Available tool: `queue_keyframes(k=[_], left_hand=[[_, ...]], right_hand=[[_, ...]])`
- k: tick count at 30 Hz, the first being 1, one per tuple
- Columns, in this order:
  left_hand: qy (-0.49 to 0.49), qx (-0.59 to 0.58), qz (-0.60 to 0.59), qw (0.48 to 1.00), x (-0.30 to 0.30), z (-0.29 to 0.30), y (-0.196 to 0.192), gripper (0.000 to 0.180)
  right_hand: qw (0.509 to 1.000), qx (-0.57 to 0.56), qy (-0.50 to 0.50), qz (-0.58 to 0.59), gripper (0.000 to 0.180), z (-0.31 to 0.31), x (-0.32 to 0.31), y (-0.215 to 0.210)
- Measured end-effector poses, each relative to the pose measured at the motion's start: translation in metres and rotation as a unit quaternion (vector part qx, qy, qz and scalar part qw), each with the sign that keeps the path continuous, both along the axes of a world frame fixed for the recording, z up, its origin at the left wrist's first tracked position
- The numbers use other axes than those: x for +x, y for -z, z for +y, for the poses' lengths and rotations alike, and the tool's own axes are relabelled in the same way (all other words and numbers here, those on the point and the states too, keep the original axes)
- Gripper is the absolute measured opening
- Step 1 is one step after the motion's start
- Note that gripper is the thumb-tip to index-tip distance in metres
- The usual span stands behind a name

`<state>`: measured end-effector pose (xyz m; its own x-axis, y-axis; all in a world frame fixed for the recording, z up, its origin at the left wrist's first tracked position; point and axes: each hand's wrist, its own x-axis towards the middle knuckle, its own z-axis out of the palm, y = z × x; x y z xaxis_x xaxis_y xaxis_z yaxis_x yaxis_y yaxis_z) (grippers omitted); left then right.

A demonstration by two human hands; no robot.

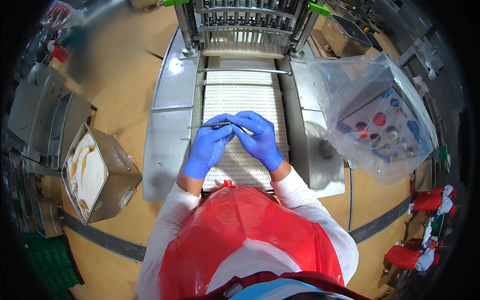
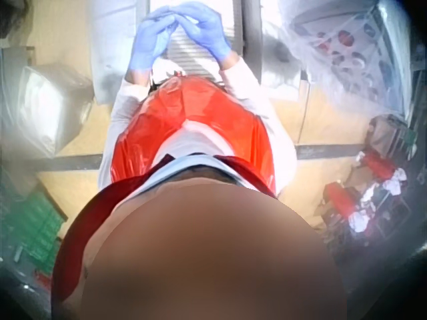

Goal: The person inserts small metal rods into a vertical rack of springs on a machine, then uses pliers to adjust or secure components within the rack. The person repeats this process for multiple units on the rack.

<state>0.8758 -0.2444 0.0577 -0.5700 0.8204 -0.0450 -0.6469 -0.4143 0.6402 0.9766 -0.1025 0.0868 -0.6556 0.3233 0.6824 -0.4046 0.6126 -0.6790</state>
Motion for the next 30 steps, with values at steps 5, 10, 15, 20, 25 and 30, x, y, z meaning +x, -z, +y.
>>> queue_keyframes(k=[5,10,15,20,25,30], left_hand=[[-0.004,-0.006,-0.028,1.000,0.000,0.004,0.005,0.023],[-0.034,0.032,-0.097,0.994,-0.004,0.007,0.016,0.020],[-0.033,-0.044,-0.012,0.998,-0.008,0.000,0.007,0.017],[-0.050,-0.127,0.099,0.986,-0.001,-0.004,-0.009,0.019],[-0.118,-0.121,0.151,0.974,-0.007,-0.006,-0.006,0.025],[-0.160,-0.166,0.166,0.959,-0.038,-0.005,0.004,0.022]], right_hand=[[0.999,0.034,0.013,0.009,0.030,0.008,0.004,0.006],[0.998,0.054,0.008,0.014,0.027,0.007,0.003,-0.001],[0.998,-0.010,0.046,-0.050,0.022,0.015,0.006,0.006],[0.998,0.025,0.017,-0.063,0.019,0.014,0.002,0.012],[0.994,0.081,0.012,-0.068,0.025,0.005,-0.001,0.010],[0.969,0.228,0.071,-0.063,0.025,0.031,-0.013,0.028]])
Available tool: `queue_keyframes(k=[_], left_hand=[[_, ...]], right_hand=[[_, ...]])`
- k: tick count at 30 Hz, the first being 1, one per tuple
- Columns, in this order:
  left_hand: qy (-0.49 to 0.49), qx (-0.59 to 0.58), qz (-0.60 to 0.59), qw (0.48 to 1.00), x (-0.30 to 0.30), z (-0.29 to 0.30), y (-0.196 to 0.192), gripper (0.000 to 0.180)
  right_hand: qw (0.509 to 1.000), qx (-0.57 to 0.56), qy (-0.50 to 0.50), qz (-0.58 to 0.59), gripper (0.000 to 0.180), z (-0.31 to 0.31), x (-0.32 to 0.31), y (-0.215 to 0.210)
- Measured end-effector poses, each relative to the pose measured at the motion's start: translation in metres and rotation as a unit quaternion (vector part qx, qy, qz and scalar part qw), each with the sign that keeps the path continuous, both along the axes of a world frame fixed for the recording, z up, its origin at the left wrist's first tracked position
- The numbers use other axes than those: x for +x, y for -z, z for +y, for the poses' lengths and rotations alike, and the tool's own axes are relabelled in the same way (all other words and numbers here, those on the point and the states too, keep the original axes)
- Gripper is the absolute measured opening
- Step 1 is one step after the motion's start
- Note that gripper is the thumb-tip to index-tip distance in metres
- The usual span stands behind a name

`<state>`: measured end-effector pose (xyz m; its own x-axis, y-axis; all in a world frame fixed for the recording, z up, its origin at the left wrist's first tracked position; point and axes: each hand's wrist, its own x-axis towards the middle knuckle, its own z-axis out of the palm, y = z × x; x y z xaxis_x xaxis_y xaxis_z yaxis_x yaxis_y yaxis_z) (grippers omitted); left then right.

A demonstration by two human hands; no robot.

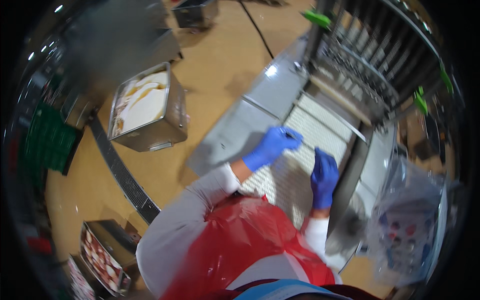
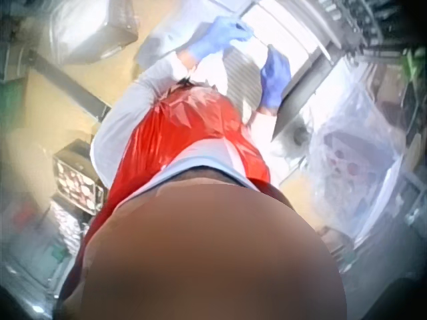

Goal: The person inserts small metal rods into a vertical rack of springs on a machine, then uses pliers to adjust or secure components within the rack. The person repeats this process for multiple units on the rack.

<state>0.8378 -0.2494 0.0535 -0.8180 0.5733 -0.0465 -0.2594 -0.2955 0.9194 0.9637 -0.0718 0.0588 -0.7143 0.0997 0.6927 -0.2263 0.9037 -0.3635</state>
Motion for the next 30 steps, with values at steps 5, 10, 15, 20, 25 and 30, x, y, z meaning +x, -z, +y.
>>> queue_keyframes(k=[5,10,15,20,25,30], left_hand=[[-0.044,-0.070,0.106,0.991,-0.078,-0.002,-0.015,0.021],[-0.035,-0.416,0.464,0.781,-0.204,0.014,0.020,0.023],[0.092,-0.435,0.483,0.754,-0.233,0.011,0.032,0.025],[0.108,-0.453,0.490,0.737,-0.238,0.000,0.023,0.024],[0.100,-0.464,0.570,0.671,-0.242,0.084,-0.026,0.025],[0.071,-0.259,0.695,0.667,-0.199,0.245,-0.096,0.024]], right_hand=[[0.988,-0.063,0.137,-0.015,0.017,0.043,-0.018,0.041],[0.890,-0.440,0.117,-0.017,0.021,0.097,-0.042,0.101],[0.809,-0.574,0.127,0.019,0.030,0.135,-0.071,0.114],[0.834,-0.526,0.158,0.060,0.025,0.195,-0.112,0.113],[0.846,-0.454,0.262,0.094,0.024,0.267,-0.165,0.102],[0.827,-0.447,0.319,0.121,0.021,0.294,-0.199,0.080]])
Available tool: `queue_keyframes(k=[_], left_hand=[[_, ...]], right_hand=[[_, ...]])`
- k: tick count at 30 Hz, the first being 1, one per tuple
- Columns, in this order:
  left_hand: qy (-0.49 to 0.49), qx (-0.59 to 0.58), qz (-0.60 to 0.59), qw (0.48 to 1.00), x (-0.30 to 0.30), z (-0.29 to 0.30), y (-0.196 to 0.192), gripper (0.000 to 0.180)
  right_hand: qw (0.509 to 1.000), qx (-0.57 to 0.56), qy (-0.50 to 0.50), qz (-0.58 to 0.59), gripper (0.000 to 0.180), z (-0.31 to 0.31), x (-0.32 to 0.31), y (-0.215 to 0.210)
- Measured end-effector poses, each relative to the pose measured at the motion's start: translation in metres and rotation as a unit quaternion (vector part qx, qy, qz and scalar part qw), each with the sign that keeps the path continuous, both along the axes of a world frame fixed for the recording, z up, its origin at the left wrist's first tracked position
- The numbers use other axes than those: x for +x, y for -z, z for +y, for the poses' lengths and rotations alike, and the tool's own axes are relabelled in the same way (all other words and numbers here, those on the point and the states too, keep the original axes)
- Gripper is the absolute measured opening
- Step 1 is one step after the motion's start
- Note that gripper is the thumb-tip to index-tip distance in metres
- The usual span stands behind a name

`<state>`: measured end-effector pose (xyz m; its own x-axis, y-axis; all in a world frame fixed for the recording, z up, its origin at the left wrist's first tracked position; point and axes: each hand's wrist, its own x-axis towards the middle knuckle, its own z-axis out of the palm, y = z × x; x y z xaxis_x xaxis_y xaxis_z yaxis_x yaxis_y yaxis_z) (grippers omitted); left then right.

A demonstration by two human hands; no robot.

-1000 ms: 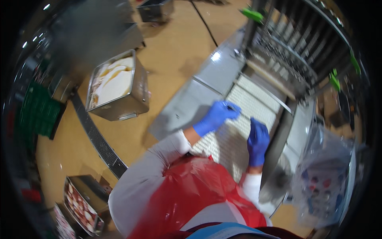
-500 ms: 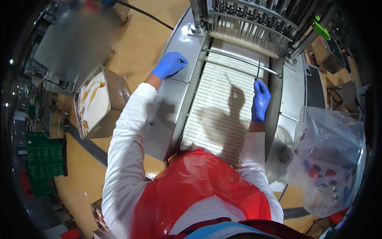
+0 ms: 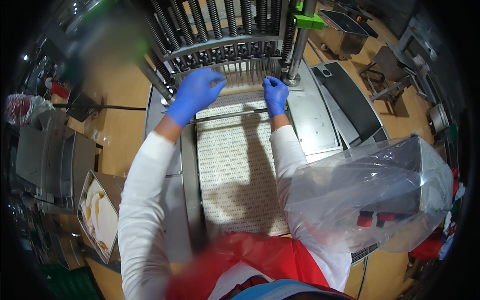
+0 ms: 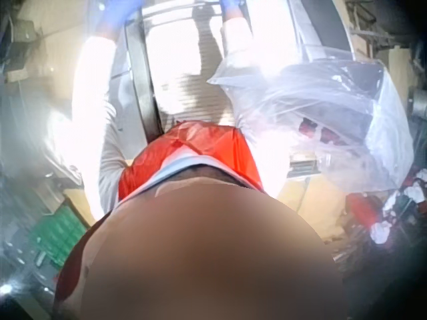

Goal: The person inserts small metal rods into a vertical rack of springs on a machine, then uses pliers to adjust or secure components within the rack. The person repeats this process for multiple units on the rack.

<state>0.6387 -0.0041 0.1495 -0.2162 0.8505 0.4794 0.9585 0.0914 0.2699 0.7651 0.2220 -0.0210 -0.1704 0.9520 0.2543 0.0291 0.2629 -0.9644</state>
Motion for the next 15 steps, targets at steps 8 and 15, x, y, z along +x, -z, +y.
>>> queue_keyframes(k=[8,15], left_hand=[[0.001,0.058,-0.053,0.997,0.020,0.172,0.032,0.036],[-0.050,0.042,-0.016,0.998,0.023,0.198,0.048,0.046]], right_hand=[[0.998,-0.016,0.019,-0.057,0.023,0.009,0.001,0.027],[0.999,0.020,0.001,-0.050,0.023,0.018,-0.004,0.040]])
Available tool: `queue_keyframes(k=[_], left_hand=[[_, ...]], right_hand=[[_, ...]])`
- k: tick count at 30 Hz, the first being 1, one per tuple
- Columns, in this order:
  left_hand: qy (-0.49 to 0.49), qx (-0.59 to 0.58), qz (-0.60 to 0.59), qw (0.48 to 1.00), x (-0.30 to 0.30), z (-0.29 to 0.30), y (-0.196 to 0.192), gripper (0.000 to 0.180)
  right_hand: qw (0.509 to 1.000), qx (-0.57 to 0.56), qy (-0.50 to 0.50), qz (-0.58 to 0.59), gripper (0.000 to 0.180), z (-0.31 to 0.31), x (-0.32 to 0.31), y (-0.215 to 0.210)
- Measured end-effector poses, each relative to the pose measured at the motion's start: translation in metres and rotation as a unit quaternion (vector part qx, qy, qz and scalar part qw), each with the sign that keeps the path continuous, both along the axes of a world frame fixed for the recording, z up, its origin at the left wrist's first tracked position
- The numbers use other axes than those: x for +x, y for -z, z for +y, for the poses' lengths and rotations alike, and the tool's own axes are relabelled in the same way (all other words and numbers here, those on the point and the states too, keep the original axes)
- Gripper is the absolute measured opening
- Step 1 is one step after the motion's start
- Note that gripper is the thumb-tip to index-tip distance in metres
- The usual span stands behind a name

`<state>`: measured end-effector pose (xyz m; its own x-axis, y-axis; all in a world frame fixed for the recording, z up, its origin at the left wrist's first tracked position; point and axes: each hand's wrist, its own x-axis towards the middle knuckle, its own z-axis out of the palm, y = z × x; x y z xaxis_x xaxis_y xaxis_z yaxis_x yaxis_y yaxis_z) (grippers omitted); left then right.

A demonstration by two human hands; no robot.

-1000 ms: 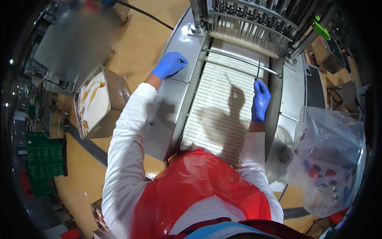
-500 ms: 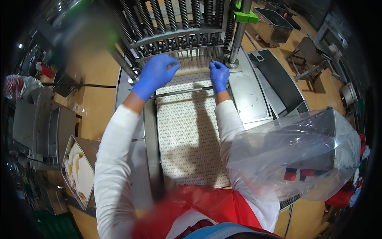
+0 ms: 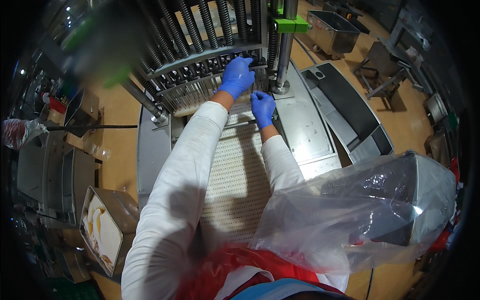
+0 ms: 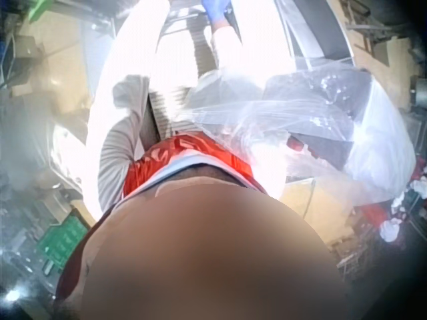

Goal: The person inserts small metal rods into a vertical rack of springs on a machine, then uses pliers to adjust or secure components within the rack. The person repeats this process for multiple units on the rack.

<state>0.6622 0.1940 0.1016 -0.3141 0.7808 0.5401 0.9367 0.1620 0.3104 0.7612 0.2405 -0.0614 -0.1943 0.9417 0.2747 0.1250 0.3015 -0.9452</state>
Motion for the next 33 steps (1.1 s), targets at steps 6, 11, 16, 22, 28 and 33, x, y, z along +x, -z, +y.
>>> queue_keyframes(k=[6,11,16,22,28,33], left_hand=[[0.022,-0.058,-0.082,0.995,-0.003,0.001,-0.009,0.044],[0.019,-0.058,-0.075,0.995,-0.010,0.001,-0.007,0.043],[0.026,-0.030,-0.044,0.998,-0.013,0.007,-0.001,0.043],[0.029,-0.035,-0.040,0.998,-0.012,0.007,-0.003,0.041],[0.027,-0.043,-0.026,0.998,-0.012,0.005,-0.002,0.042],[0.034,-0.030,-0.040,0.998,-0.011,0.005,-0.004,0.038]], right_hand=[[0.997,-0.034,-0.022,0.064,0.026,0.002,-0.001,-0.003],[0.998,-0.039,-0.024,0.036,0.025,-0.009,0.003,-0.015],[1.000,0.003,0.002,0.020,0.021,-0.007,0.004,-0.018],[1.000,0.011,0.003,0.013,0.021,-0.005,0.003,-0.008],[1.000,0.012,-0.020,0.019,0.022,0.000,-0.001,0.003],[0.996,0.025,-0.003,0.090,0.022,0.017,-0.012,-0.002]])
